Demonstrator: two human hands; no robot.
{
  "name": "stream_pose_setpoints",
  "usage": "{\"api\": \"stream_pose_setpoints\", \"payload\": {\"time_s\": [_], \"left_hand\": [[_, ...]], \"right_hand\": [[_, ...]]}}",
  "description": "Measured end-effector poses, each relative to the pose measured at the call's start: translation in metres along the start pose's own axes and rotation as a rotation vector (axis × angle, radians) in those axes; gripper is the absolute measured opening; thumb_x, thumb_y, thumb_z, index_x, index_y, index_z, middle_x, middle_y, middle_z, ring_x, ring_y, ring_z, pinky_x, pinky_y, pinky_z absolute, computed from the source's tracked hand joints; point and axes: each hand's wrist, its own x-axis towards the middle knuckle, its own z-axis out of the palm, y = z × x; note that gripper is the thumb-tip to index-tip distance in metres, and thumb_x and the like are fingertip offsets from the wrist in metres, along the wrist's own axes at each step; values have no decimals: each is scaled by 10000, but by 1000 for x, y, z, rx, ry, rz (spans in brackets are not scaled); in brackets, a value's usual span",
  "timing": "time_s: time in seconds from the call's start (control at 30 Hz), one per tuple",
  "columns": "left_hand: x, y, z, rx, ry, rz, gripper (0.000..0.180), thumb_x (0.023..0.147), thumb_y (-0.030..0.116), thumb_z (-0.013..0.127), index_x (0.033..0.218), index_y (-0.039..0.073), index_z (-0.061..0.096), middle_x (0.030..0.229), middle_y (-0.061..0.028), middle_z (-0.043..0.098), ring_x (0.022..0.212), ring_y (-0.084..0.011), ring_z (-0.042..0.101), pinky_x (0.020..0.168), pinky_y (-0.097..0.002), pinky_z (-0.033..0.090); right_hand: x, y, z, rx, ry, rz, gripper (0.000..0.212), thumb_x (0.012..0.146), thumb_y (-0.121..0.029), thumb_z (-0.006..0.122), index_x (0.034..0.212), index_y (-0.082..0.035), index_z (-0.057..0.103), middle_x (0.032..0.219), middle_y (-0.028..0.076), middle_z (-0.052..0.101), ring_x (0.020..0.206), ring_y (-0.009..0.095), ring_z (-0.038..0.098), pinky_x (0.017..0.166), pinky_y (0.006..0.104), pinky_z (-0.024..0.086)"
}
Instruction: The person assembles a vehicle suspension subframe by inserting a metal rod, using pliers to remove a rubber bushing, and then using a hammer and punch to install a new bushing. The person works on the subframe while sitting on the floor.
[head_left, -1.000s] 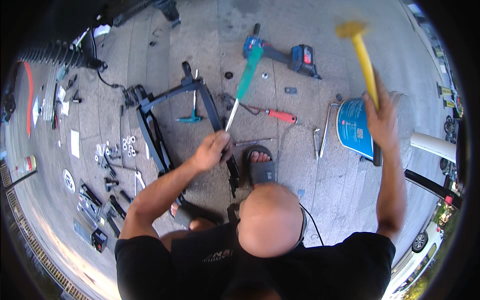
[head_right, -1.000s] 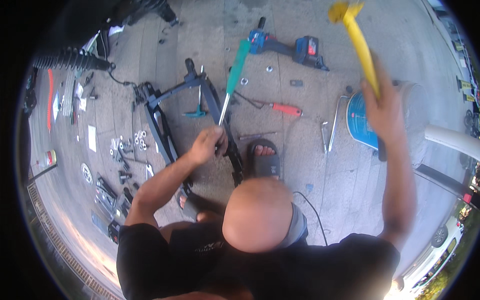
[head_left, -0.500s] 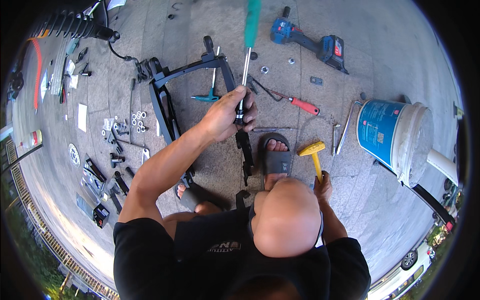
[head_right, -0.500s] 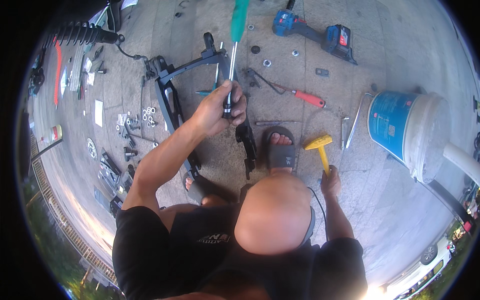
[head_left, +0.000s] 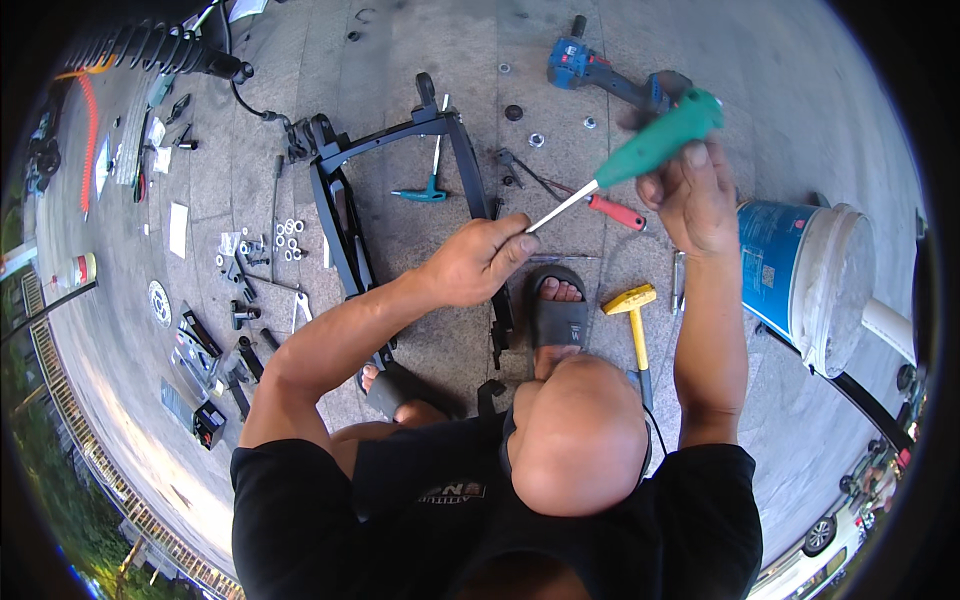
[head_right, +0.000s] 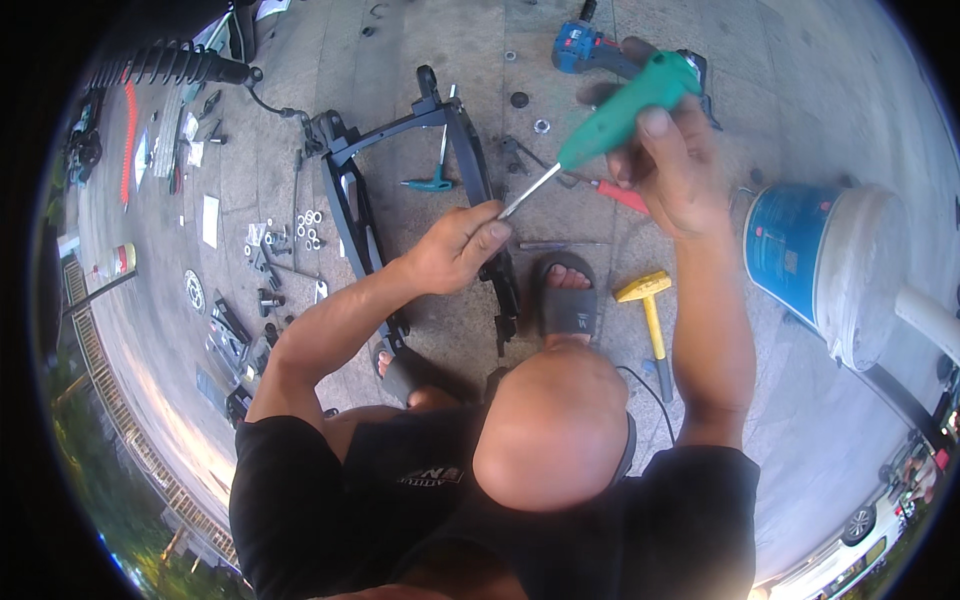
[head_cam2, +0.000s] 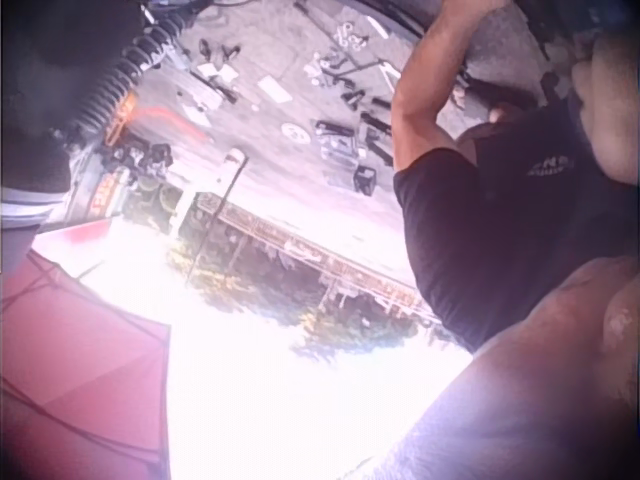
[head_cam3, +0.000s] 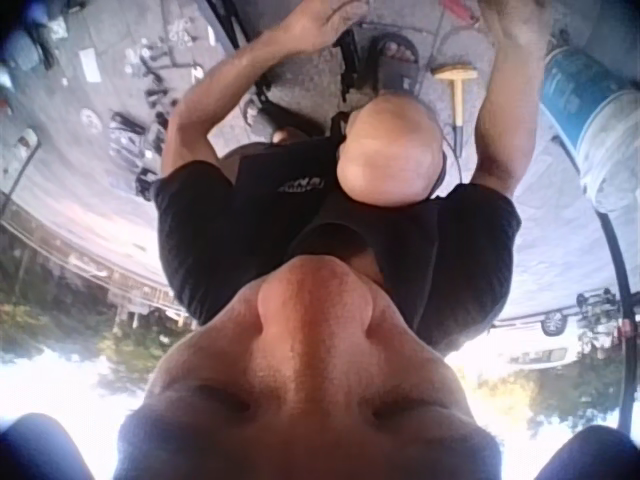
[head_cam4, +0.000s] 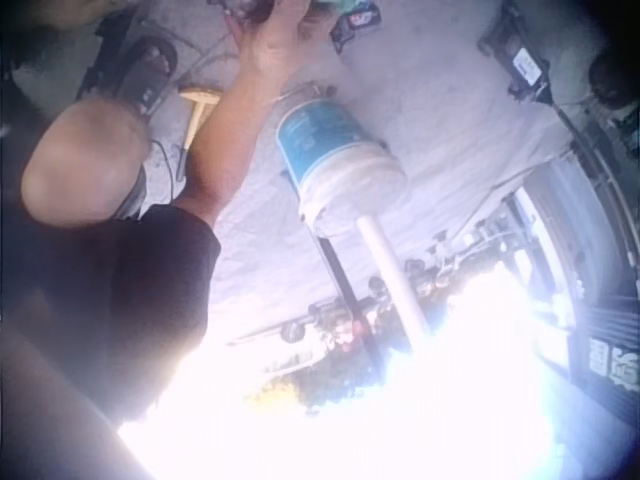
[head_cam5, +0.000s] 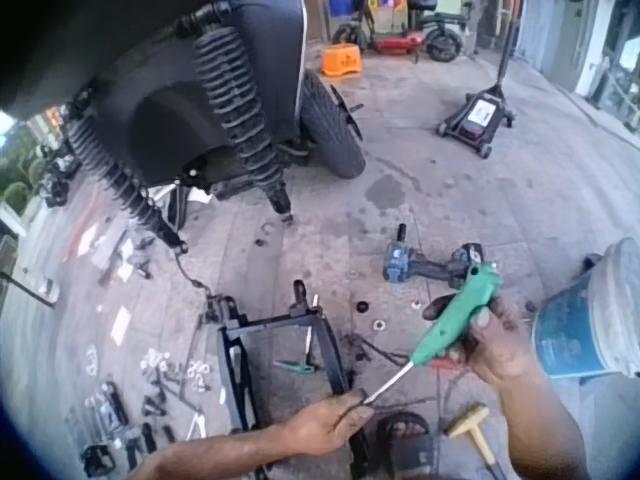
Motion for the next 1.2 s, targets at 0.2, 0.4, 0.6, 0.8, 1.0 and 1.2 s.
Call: {"api": "stream_pose_setpoints", "payload": {"time_s": [0.2, 0.4, 0.6, 0.8, 1.0, 1.2], "left_hand": [[-6, 8, -7, 137, 142, 123, 325, 858, 219, 704, 1004, 21, 491, 699, -147, 601, 648, -299, 640, 576, -372, 484], [2, 7, -6, 186, 222, 36, 459, 776, 120, 780, 1095, 27, 464, 774, -108, 639, 724, -217, 674, 628, -311, 508], [5, 7, -14, 274, 232, 150, 475, 724, 98, 791, 1107, 35, 516, 881, -159, 645, 744, -279, 674, 644, -360, 536], [6, 2, -9, 351, 339, 135, 415, 693, 46, 780, 1046, 44, 559, 664, -96, 605, 582, -236, 640, 529, -329, 492], [8, -2, -8, 402, 334, 182, 444, 667, 65, 812, 1037, 46, 568, 676, -100, 610, 594, -235, 642, 528, -326, 487], [10, 8, -13, 286, 352, 234, 483, 647, 136, 842, 1048, 35, 591, 712, -97, 598, 592, -229, 616, 529, -323, 477]], "right_hand": [[-22, -25, 19, -115, 9, -106, 400, 960, -302, 559, 1246, -50, 436, 1038, 194, 632, 605, 117, 584, 477, 178, 434], [-43, -39, 26, -181, 76, -228, 484, 908, -329, 640, 1234, -62, 400, 1003, 199, 657, 638, 172, 622, 517, 217, 458], [-65, -39, 49, -379, -16, -405, 447, 892, -322, 669, 1145, -90, 382, 979, 202, 658, 846, 252, 670, 638, 295, 532], [-66, -44, 59, -479, -246, -494, 469, 889, -354, 668, 1116, -130, 325, 936, 180, 656, 878, 283, 672, 724, 376, 568], [-62, -49, 65, -425, -267, -431, 374, 848, -179, 716, 1076, -87, 433, 1004, 196, 651, 953, 314, 662, 793, 397, 554], [-63, -59, 66, -401, -171, -460, 324, 824, -163, 742, 1023, -51, 512, 981, 208, 669, 918, 325, 679, 765, 397, 565]]}}
